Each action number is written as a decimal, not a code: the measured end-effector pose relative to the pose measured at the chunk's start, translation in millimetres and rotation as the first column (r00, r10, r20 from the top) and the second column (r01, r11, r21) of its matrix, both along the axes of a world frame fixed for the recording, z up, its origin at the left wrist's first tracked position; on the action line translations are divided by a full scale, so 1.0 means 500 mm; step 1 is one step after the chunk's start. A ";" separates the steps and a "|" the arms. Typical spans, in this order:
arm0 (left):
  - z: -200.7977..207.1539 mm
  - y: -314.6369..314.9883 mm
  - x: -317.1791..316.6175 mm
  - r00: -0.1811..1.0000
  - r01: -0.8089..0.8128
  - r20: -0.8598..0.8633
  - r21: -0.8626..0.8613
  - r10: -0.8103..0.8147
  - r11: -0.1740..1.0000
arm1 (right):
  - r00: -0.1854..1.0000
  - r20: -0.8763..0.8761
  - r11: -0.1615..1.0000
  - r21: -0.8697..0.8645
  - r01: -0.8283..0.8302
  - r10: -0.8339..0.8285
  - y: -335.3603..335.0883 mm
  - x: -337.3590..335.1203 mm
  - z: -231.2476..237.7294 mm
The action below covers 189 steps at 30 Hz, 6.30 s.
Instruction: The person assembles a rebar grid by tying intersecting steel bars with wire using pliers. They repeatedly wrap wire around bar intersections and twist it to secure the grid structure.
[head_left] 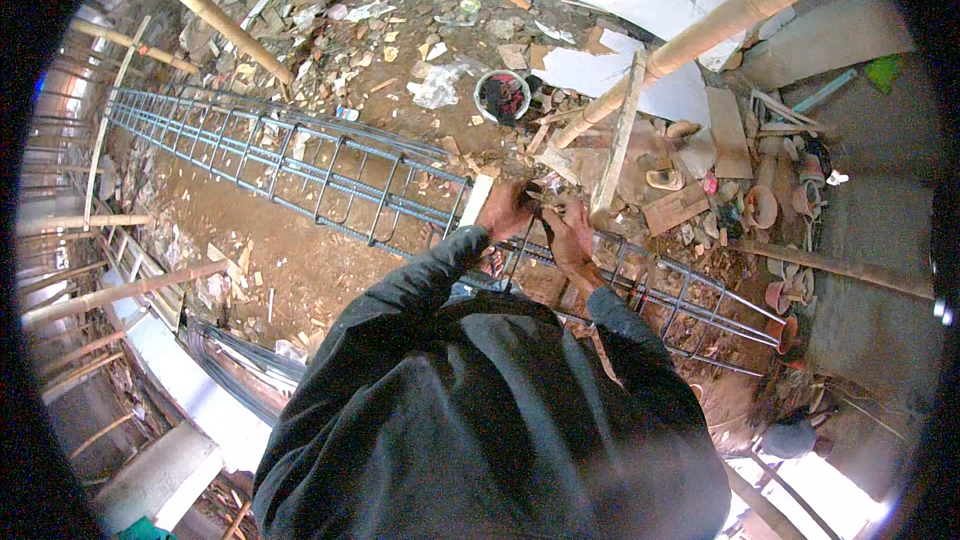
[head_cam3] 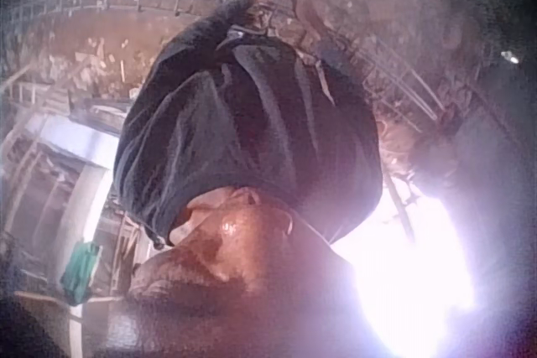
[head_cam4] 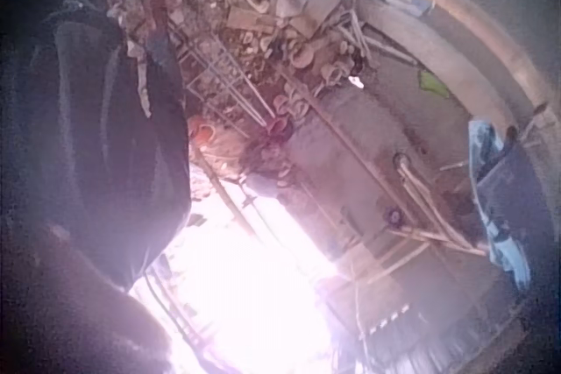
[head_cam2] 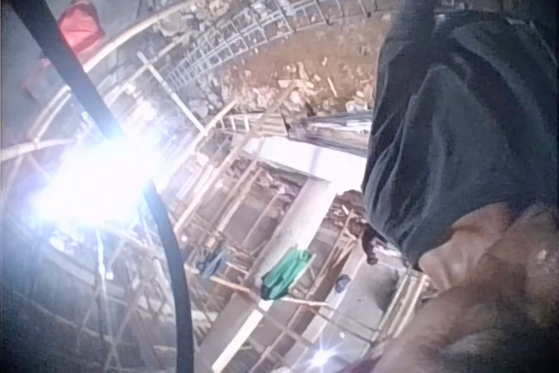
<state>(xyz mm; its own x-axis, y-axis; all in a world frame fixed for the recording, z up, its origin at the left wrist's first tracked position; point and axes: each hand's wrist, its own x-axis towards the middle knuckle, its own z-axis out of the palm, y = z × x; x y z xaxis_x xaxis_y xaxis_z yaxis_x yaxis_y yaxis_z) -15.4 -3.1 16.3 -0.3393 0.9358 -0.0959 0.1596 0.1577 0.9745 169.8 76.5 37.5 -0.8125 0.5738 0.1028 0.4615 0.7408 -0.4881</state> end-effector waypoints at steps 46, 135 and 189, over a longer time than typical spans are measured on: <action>0.127 -0.304 0.008 0.929 0.088 0.368 -0.094 -0.048 0.992 | 0.800 -0.018 0.723 -0.440 0.533 -0.600 -0.032 -0.008 -0.055; -0.320 -0.375 0.136 0.996 0.092 0.034 -0.533 -0.087 0.841 | 0.360 0.721 0.776 -0.630 -0.013 0.592 0.192 -0.113 0.309; -0.312 -0.470 0.179 0.854 0.509 0.406 -0.518 -0.326 0.687 | 0.591 0.791 0.899 0.135 -0.417 0.156 0.084 -0.010 0.328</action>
<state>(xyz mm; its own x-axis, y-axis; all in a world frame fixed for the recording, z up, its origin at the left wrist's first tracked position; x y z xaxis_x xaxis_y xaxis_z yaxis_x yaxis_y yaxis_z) 74.2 -238.0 -139.7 0.1974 0.6917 -0.6947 0.1090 0.6888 0.7168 165.0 118.6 201.8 -0.7907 0.3470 -0.5043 0.3005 0.9378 0.1741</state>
